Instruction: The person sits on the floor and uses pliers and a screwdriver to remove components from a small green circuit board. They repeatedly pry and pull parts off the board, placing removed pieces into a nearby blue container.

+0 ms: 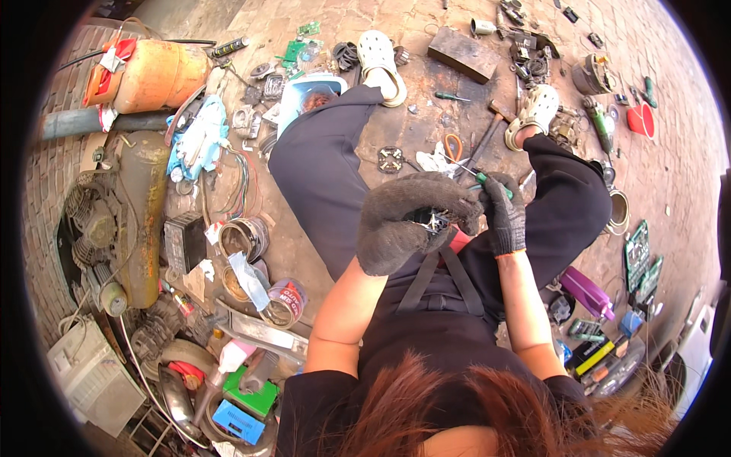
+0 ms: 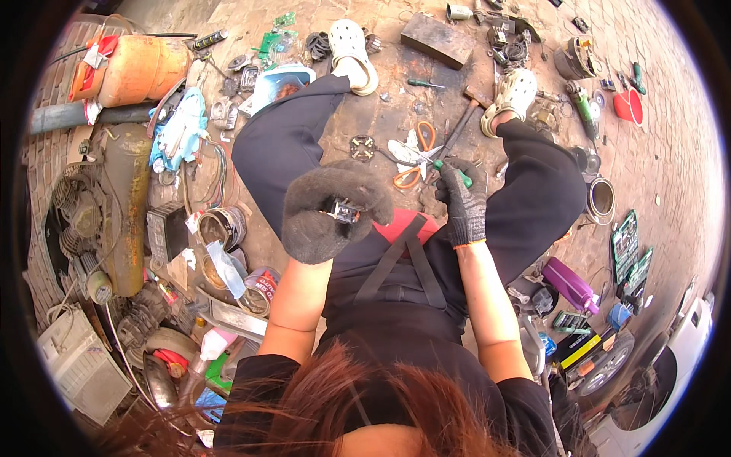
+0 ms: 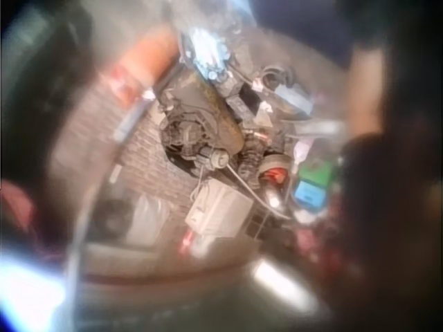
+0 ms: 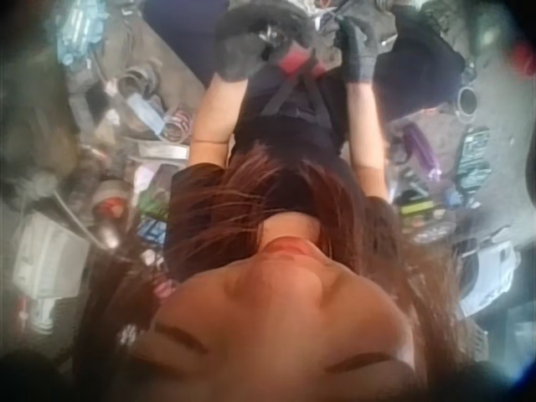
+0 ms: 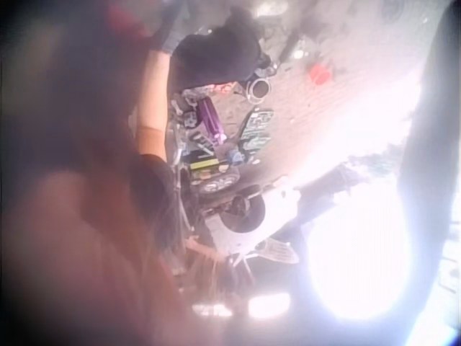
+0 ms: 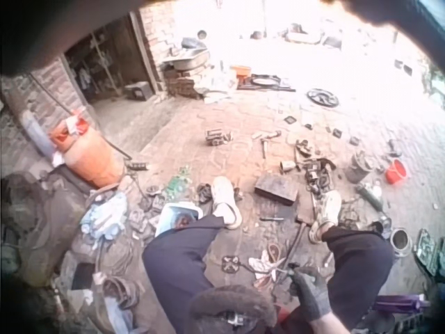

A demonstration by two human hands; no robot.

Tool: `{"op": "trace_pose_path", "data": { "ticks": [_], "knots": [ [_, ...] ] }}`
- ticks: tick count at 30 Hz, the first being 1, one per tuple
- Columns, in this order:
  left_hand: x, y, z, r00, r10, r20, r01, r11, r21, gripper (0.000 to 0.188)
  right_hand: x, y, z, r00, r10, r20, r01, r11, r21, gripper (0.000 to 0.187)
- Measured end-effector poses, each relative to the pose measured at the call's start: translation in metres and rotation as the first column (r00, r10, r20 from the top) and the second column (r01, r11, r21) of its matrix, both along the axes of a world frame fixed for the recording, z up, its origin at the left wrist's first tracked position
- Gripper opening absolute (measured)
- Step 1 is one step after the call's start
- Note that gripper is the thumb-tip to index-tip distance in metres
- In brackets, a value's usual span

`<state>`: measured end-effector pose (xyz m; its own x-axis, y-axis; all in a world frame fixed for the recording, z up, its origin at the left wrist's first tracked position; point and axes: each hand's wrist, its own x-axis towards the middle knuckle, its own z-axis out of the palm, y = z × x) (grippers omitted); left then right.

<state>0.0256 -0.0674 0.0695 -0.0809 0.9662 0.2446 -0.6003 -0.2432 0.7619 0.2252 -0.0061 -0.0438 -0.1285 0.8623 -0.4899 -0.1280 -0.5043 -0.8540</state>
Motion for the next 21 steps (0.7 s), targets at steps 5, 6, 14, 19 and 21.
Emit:
{"op": "trace_pose_path", "data": {
  "ticks": [5, 6, 14, 19, 21],
  "knots": [
    [0.005, 0.002, 0.008, 0.999, 0.012, 0.053, -0.007, 0.996, -0.089, 0.053, -0.004, 0.0, -0.007, 0.996, 0.018, 0.093, -0.022, 0.999, 0.04, 0.021],
    [0.005, 0.002, 0.008, 0.996, 0.003, 0.09, 0.006, 0.995, -0.095, 0.054, -0.005, -0.001, -0.011, 0.996, 0.021, 0.089, -0.027, 0.997, 0.066, 0.021],
    [0.003, -0.001, 0.002, 0.977, 0.01, 0.215, 0.046, 0.966, -0.253, 0.055, -0.016, -0.003, -0.02, 0.976, 0.065, 0.209, -0.103, 0.979, 0.177, 0.023],
    [0.002, 0.003, 0.008, 0.996, 0.037, 0.084, -0.01, 0.953, -0.302, 0.058, -0.019, -0.001, -0.028, 0.973, 0.11, 0.203, -0.15, 0.97, 0.191, 0.02],
    [0.003, 0.006, 0.012, 0.996, 0.052, 0.069, -0.025, 0.94, -0.339, 0.057, -0.018, -0.001, -0.03, 0.969, 0.132, 0.207, -0.175, 0.963, 0.205, 0.024]
  ]
}}
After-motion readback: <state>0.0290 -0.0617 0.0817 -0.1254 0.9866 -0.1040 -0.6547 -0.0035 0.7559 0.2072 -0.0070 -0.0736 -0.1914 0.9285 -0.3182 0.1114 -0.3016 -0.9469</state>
